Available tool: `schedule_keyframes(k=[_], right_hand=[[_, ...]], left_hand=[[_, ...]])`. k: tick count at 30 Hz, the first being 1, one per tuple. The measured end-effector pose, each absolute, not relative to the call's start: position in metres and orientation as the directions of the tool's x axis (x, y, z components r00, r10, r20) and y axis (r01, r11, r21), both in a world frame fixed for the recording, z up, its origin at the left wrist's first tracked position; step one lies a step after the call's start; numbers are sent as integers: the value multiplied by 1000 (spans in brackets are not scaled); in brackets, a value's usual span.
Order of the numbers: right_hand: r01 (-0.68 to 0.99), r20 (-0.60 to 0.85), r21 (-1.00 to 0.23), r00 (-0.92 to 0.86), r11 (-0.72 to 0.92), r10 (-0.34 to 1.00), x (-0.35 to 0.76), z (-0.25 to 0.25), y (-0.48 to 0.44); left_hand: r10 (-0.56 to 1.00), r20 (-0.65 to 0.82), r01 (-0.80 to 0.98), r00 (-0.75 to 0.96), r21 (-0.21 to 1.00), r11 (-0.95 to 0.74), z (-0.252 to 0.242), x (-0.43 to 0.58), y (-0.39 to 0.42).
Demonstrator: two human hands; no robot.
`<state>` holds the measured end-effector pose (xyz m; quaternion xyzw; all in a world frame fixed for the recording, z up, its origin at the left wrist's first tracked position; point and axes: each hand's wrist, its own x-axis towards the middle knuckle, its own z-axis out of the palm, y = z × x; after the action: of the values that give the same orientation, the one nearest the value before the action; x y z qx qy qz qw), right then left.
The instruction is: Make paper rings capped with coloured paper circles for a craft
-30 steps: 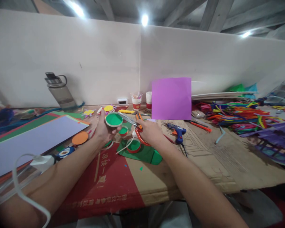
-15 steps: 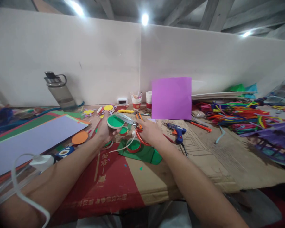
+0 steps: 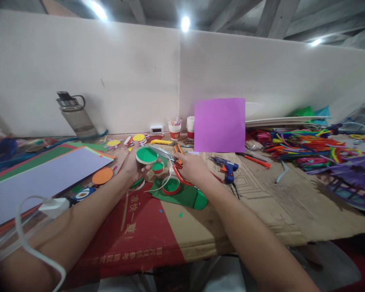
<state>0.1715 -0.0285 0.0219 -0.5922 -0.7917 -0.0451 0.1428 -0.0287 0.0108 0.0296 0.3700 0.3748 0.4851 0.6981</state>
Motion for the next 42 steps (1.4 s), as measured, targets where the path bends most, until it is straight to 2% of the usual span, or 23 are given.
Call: schedule_keyframes(k=[17, 21, 24, 26, 30, 33, 38, 42], right_hand=[[950, 284, -101, -256, 294, 924, 169, 21, -30], [925, 316, -223, -231, 309, 920, 172, 19, -25], [842, 408, -323, -288, 432, 866, 176, 13, -18], [799, 457, -336, -325, 499, 828, 178, 9, -16], [840, 475, -274, -304, 468, 825, 176, 7, -19], [912, 536, -141, -258, 386, 804, 177, 10, -22], [946, 671, 87, -287, 312, 684, 183, 14, -22], [959, 775, 116, -251, 259, 581, 185, 12, -22]], left_hand=[[918, -244, -394, 314, 846, 360, 28, -35, 15], [896, -247, -402, 370, 826, 394, 27, -36, 15], [888, -225, -417, 402, 818, 396, 26, -35, 15], [919, -177, -471, 351, 815, 337, 24, -33, 15], [979, -47, -610, 198, 776, 160, 19, -28, 17], [989, 5, -642, 150, 761, 94, 15, -27, 19], [991, 16, -671, 134, 737, 79, 13, -26, 20], [988, -29, -662, 149, 739, 122, 11, -27, 20]])
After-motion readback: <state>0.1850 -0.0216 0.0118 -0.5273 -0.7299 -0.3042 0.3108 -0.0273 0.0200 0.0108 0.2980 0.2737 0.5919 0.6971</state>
